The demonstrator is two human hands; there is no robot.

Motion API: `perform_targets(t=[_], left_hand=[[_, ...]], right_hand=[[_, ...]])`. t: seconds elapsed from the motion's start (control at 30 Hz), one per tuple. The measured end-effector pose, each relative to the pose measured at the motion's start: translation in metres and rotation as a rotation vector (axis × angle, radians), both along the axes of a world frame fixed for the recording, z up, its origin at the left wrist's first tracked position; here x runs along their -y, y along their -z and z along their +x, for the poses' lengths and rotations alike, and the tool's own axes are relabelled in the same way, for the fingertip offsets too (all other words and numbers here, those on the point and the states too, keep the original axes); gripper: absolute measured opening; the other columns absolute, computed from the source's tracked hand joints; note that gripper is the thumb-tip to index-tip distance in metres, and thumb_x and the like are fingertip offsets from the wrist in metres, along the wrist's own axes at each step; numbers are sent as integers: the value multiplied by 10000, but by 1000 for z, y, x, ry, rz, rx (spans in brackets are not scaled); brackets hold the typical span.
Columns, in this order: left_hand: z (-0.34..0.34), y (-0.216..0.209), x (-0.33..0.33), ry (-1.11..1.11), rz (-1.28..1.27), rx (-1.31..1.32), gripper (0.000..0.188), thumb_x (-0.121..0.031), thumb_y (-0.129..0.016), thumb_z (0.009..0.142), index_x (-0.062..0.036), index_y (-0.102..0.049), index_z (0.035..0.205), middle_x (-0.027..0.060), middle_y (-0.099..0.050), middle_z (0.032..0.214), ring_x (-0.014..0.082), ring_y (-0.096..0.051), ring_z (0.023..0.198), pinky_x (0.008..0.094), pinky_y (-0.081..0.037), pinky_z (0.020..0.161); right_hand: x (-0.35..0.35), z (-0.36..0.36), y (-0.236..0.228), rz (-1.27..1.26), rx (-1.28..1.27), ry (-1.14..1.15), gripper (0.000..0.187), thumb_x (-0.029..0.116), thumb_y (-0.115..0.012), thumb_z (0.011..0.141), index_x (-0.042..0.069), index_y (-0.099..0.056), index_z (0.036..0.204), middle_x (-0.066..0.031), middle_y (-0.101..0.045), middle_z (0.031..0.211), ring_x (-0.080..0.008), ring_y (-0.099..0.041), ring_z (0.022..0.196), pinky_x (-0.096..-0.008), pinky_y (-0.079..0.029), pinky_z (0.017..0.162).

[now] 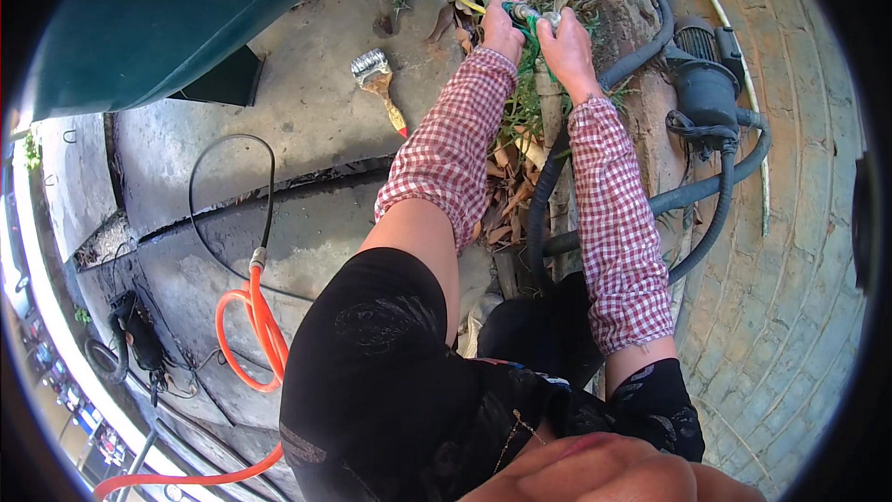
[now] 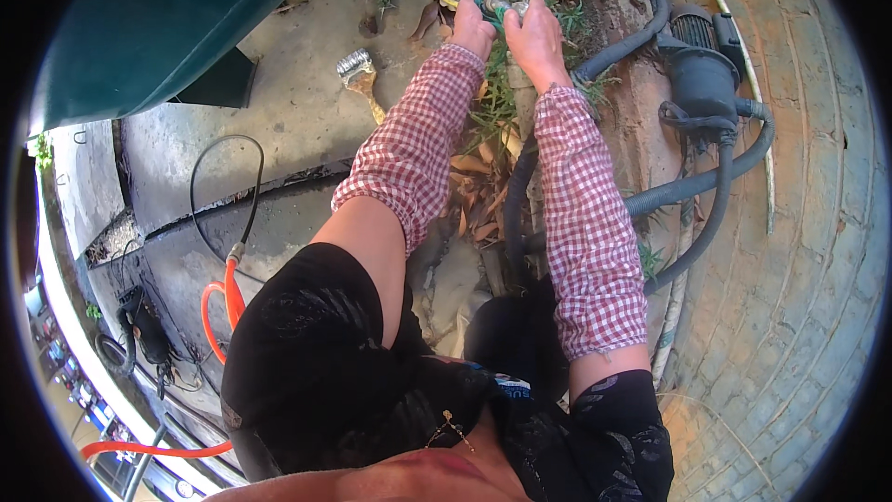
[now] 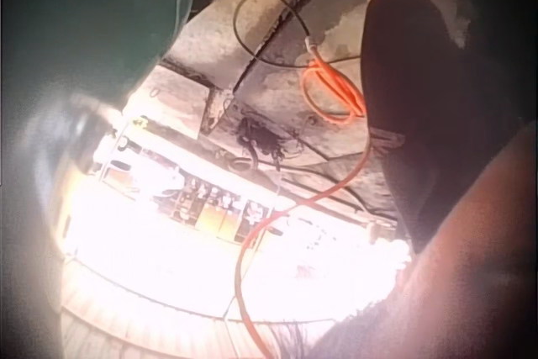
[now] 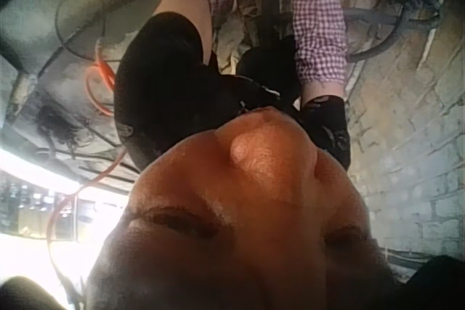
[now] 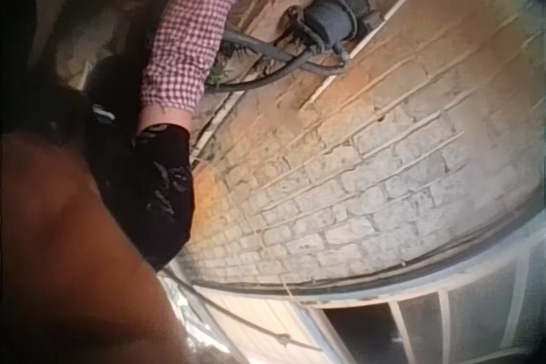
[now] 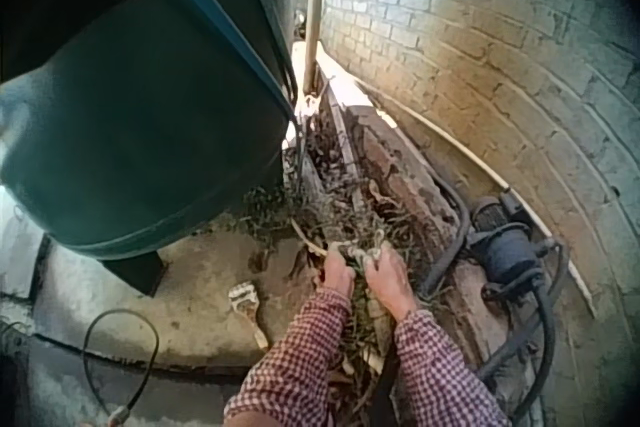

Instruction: The recorder is tying green wire or string around a pipe fitting and then using a brush to apply a substance to the joint.

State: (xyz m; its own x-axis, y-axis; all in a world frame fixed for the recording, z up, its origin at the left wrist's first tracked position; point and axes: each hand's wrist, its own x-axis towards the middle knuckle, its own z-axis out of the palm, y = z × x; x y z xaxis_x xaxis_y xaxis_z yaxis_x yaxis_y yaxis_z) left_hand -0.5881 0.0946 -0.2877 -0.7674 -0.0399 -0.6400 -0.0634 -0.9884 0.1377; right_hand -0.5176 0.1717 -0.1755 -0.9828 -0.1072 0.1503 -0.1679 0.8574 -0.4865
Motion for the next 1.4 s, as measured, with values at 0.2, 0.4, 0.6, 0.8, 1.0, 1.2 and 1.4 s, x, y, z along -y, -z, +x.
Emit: perform_targets(t=[0.2,0.4,0.6,0.8,1.0,1.2,1.4], left_hand=[[9,-7,-2,41,12,-75,150,-158,-470,773,-43,-525,693,73,-528,629,218,-527,565,355,-468,537],[14,-8,-3,27,44,-123,152,-197,-510,777,-64,-540,711,52,-565,659,210,-539,581,346,-471,545],[16,-7,-1,71,80,-126,180,-204,-489,795,-53,-555,725,73,-580,667,218,-553,601,363,-478,566],[21,0,10,189,309,-281,358,-288,-354,873,7,-553,907,137,-623,805,276,-579,728,394,-484,701],[19,4,18,247,271,-190,458,-353,-250,911,9,-507,1028,146,-592,938,300,-543,882,472,-415,824],[14,5,24,443,112,-47,320,-378,-373,906,-95,-521,888,44,-590,755,220,-530,670,391,-394,545],[18,2,26,461,247,-92,333,-379,-364,913,-91,-525,867,44,-596,739,222,-574,658,417,-475,541]], right_hand=[[-1,0,2,-9,2,36,322,205,-530,790,-103,-484,874,-286,-561,836,-419,-557,802,-465,-430,717],[-1,1,2,-13,-15,30,326,213,-530,798,-96,-480,886,-271,-557,833,-415,-555,799,-465,-430,708],[0,3,2,-45,18,46,321,214,-534,796,-90,-475,882,-278,-556,845,-416,-551,811,-464,-426,718],[-1,4,-1,-33,34,-1,410,325,-481,844,-80,-476,906,-273,-559,875,-429,-539,837,-466,-413,728],[-4,9,-23,-316,214,107,522,442,-409,887,-63,-507,975,-208,-580,964,-319,-572,861,-400,-434,717],[-34,18,-45,-178,-388,-91,144,88,-551,801,37,-608,923,-75,-575,849,-175,-559,769,-293,-442,658],[-20,55,-38,9,-138,-75,151,162,-617,770,34,-592,844,-99,-568,807,-237,-579,685,-342,-455,631]])
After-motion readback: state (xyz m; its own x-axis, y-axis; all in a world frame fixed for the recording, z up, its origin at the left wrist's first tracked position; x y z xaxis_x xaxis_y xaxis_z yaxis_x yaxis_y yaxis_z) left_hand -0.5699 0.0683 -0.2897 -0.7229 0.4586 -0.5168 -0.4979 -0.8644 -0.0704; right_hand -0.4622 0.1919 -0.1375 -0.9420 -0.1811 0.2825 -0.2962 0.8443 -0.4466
